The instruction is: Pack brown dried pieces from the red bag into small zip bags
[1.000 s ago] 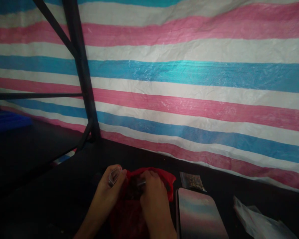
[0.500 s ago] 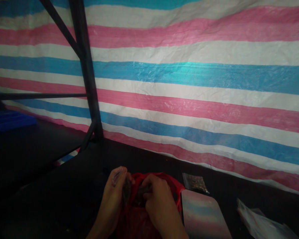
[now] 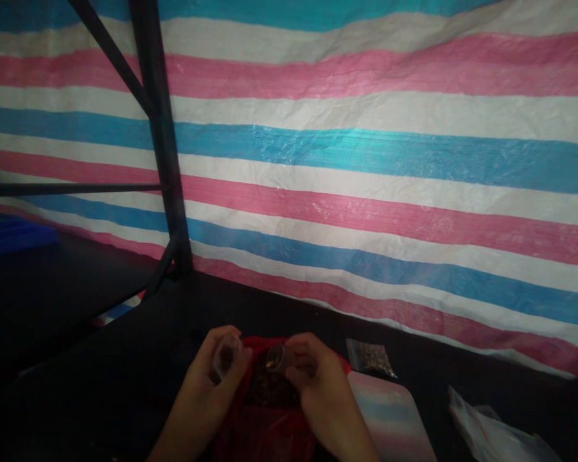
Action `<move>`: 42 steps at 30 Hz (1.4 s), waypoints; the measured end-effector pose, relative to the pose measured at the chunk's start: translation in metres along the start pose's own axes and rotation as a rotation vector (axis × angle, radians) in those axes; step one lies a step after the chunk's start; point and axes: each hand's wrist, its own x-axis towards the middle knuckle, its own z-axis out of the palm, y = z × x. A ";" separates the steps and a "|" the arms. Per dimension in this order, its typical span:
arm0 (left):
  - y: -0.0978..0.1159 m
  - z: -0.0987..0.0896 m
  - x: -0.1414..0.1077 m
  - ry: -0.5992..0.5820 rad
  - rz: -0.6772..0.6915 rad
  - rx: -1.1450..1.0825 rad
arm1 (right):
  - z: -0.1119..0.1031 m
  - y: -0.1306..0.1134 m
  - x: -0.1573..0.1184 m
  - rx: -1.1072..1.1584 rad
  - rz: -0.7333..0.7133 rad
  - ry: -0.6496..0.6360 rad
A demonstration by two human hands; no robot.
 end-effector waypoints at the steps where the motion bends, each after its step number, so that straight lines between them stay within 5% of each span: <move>1: -0.002 0.000 -0.002 -0.062 0.020 0.077 | -0.002 -0.005 -0.001 0.042 -0.028 0.004; 5: -0.007 0.003 -0.010 -0.264 0.035 0.318 | 0.001 -0.023 -0.006 0.054 -0.118 0.035; 11: -0.001 0.012 -0.011 -0.270 0.047 0.242 | 0.016 -0.034 -0.012 -0.275 -0.366 0.116; 15: 0.000 0.014 -0.012 -0.273 0.057 0.144 | 0.016 -0.034 -0.012 -0.334 -0.399 0.153; 19: -0.003 0.014 -0.013 -0.232 0.077 0.176 | 0.010 -0.026 -0.010 -0.349 -0.313 0.221; 25: -0.005 0.010 -0.011 -0.197 0.053 0.314 | 0.006 -0.006 -0.012 -0.680 -0.134 0.101; 32: 0.020 0.016 0.003 -0.215 0.141 0.464 | -0.001 -0.013 -0.030 -0.794 -0.185 0.120; 37: 0.043 0.025 0.008 -0.334 0.251 0.711 | -0.013 -0.013 -0.041 -0.878 -0.212 0.149; 42: 0.042 0.028 0.006 -0.488 0.329 1.068 | -0.013 -0.003 -0.047 -0.963 -0.195 0.115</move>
